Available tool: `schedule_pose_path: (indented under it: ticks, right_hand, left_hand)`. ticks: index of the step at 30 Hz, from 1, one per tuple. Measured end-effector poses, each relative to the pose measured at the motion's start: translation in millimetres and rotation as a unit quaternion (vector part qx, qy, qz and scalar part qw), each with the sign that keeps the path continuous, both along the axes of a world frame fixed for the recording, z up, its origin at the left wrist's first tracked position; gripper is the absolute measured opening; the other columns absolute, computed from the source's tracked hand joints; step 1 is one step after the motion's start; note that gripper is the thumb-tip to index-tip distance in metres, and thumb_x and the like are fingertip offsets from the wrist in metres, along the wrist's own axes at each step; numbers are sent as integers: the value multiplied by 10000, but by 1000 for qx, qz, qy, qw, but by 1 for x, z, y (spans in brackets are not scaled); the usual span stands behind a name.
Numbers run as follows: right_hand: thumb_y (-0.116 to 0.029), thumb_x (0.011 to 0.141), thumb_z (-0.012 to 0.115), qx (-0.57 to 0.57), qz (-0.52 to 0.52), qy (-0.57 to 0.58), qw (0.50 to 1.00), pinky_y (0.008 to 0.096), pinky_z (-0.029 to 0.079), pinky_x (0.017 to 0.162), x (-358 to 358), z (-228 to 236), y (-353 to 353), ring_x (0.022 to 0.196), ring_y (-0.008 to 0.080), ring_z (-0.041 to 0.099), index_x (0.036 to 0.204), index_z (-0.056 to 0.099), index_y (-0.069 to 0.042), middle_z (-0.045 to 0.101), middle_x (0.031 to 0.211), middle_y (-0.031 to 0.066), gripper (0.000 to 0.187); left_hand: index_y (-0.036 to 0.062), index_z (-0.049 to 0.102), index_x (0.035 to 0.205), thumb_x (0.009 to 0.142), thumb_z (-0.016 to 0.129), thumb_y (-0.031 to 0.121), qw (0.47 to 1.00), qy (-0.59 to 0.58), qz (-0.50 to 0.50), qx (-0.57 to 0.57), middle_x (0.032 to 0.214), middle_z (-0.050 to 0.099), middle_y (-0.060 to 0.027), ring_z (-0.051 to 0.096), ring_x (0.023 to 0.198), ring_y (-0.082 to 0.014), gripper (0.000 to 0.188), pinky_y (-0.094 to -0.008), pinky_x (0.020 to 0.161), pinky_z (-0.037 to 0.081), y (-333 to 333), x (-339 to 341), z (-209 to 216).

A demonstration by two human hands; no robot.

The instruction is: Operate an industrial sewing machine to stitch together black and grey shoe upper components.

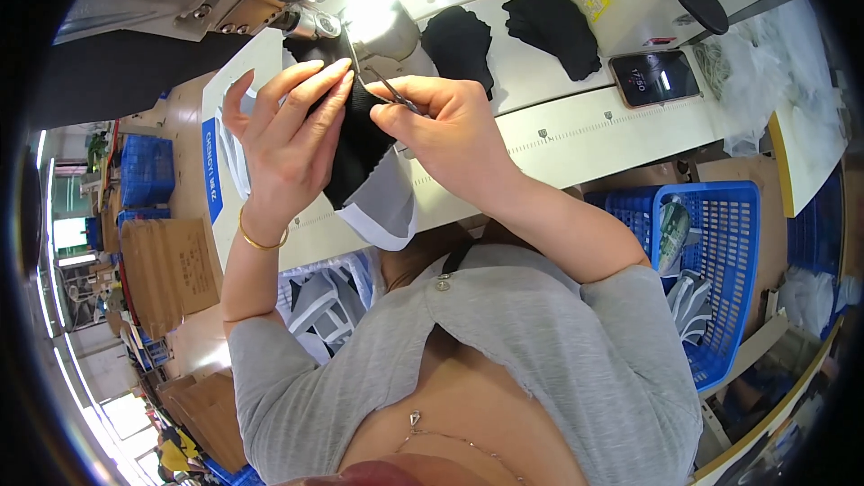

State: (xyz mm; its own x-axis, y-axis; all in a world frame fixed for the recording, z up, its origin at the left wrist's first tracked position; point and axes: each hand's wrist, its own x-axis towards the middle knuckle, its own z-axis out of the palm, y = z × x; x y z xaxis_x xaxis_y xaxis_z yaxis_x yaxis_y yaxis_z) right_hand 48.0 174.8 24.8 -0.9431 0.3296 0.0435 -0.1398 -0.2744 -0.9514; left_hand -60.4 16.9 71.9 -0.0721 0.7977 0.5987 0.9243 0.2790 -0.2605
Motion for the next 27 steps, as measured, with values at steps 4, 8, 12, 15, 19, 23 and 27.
schedule_pose_path:
  ticks: [4, 8, 12, 15, 19, 23, 27]
  right_hand:
    - [-102, 875, 671, 3, -15, 1, 1000, 182, 311, 497, -6, -1, -1, 587, -18, 412, 1051, 711, 28, 544, 671, -85, 223]
    - [-99, 872, 669, -5, -10, 14, 1000, 185, 304, 484, -12, 6, 2, 574, -18, 403, 1041, 716, 25, 519, 650, -88, 215]
    - [-113, 868, 672, 27, -18, 16, 999, 190, 297, 481, -17, 9, 10, 571, -18, 386, 1038, 717, 25, 501, 638, -92, 224]
    - [-131, 874, 668, 41, -19, 22, 999, 193, 291, 481, -21, 12, 13, 570, -19, 374, 1028, 718, 25, 493, 630, -96, 225]
    - [-153, 884, 663, 87, -28, 25, 996, 204, 301, 489, -28, 12, 18, 590, -14, 367, 927, 707, 27, 483, 622, -101, 190]
    - [-167, 890, 666, 89, -46, 40, 994, 200, 316, 508, -30, 13, 16, 618, -11, 375, 898, 692, 36, 498, 636, -98, 205]
    - [-177, 894, 669, 81, -50, 44, 995, 201, 332, 523, -29, 15, 14, 638, -6, 388, 894, 685, 50, 511, 651, -92, 228]
  left_hand:
    - [91, 737, 1017, 776, 719, 104, 1000, 3, -3, -1, 1083, 678, 29, 610, 1029, -139, 242, -447, 1045, 270, 2, -4, 1]
    - [93, 732, 1026, 779, 719, 105, 1000, 12, 2, 8, 1075, 667, 26, 604, 1026, -143, 248, -445, 1040, 275, 4, -9, 2]
    - [97, 726, 1036, 770, 723, 106, 999, 8, -8, 38, 1026, 650, 18, 588, 1035, -158, 266, -443, 1031, 279, 9, -15, 0]
    - [97, 725, 1035, 763, 725, 107, 999, 20, 4, 47, 1006, 646, 12, 578, 1039, -167, 272, -440, 1022, 282, 12, -17, -1]
    - [97, 727, 1045, 785, 724, 119, 998, 30, 23, 55, 1006, 645, 16, 576, 1036, -167, 261, -437, 1009, 279, 13, -19, -4]
    - [98, 730, 1049, 801, 720, 130, 998, 27, 39, 49, 998, 646, 17, 571, 1034, -167, 251, -439, 1005, 274, 14, -18, -6]
    - [99, 737, 1047, 817, 711, 139, 997, 24, 50, 49, 1009, 653, 23, 562, 1043, -172, 236, -419, 996, 267, 13, -17, -5]
